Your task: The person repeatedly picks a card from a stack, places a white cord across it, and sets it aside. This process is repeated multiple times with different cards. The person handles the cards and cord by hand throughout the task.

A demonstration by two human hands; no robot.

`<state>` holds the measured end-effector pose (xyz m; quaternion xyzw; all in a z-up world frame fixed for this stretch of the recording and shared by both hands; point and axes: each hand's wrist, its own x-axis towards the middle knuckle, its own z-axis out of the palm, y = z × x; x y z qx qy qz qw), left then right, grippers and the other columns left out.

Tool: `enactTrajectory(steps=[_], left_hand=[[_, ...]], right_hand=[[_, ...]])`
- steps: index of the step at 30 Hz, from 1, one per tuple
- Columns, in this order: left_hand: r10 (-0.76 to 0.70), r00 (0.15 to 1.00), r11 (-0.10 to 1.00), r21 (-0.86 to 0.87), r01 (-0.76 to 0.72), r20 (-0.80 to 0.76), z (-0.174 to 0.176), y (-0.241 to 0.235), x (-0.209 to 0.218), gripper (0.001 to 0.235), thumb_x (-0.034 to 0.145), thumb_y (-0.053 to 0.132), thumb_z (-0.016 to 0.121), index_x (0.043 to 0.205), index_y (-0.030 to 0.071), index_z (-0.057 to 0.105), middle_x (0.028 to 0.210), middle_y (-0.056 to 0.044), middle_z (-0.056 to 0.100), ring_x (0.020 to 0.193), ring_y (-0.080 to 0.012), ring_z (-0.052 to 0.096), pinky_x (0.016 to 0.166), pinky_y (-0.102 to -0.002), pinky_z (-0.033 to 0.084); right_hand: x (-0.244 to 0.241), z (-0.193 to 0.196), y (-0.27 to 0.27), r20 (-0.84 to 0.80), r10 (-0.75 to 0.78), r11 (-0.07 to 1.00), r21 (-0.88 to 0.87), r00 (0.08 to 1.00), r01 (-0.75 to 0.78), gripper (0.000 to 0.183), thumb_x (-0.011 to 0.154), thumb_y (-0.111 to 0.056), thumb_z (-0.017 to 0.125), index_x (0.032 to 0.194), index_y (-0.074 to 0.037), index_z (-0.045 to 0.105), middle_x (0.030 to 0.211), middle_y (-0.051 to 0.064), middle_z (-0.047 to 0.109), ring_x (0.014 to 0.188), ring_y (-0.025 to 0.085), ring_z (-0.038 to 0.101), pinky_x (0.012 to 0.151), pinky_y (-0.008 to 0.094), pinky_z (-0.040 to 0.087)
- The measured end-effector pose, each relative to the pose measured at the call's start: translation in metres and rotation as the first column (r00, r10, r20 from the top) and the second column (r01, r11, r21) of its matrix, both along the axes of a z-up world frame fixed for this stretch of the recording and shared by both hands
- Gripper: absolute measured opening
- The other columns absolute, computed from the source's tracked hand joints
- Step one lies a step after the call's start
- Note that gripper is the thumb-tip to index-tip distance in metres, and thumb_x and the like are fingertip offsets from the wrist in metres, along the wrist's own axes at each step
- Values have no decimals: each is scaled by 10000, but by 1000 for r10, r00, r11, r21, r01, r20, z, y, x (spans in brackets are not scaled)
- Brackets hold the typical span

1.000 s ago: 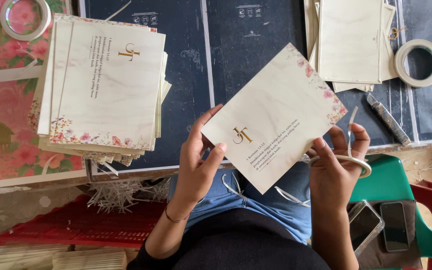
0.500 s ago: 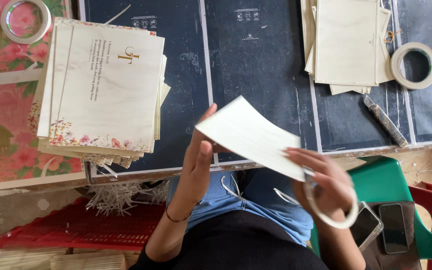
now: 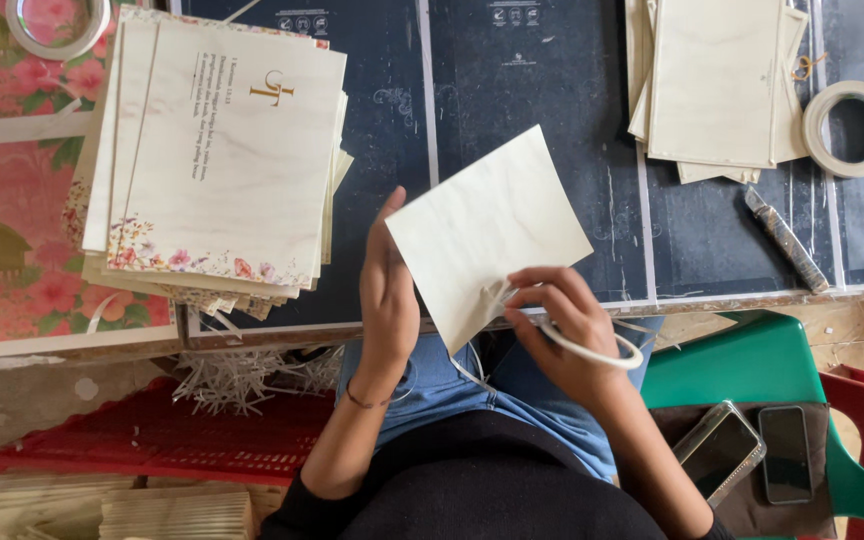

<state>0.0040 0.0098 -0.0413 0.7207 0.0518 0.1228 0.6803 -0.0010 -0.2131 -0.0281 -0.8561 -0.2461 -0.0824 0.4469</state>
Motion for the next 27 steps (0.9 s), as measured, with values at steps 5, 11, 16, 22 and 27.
enactTrajectory(steps=[5,11,16,22,27], left_hand=[[102,994,994,-34,-101,29,2,-2,-1,546,1185,221,405,1692,23,357,1731,-223,402,1590,-380,421,1317,-510,336],[45,997,763,642,-77,65,-8,-12,13,971,1029,53,728,1743,-52,78,1774,-311,260,1618,-499,331,1303,-627,307],[28,991,509,851,-128,132,-6,2,1,581,856,113,902,1406,140,717,1586,-113,477,1472,-361,411,1143,-575,379],[18,997,553,832,51,-73,-2,18,-29,205,861,405,913,925,316,740,1263,142,554,1291,-261,429,984,-512,321],[3,988,649,752,114,-153,0,21,-36,230,877,324,900,1061,303,763,1419,111,540,1386,-292,402,1046,-560,310]], right_hand=[[14,12,-4,-117,-3,999,-49,993,-2,92,975,-120,788,973,-58,720,1177,136,754,1056,409,748,909,506,598],[20,7,-6,-135,85,985,-136,987,-104,106,1004,-121,764,953,-56,696,1180,124,724,1093,402,701,941,498,571],[22,3,-3,-187,147,969,-170,971,-180,113,977,-136,771,941,-51,705,1160,130,666,1081,414,650,919,539,558],[24,-11,19,-202,202,953,-186,959,-240,142,977,-247,777,936,-128,710,1160,76,631,1140,371,595,981,481,524],[26,-12,30,-234,191,940,-238,953,-246,157,957,-255,789,913,-135,697,1166,59,620,1166,351,576,948,473,501]])
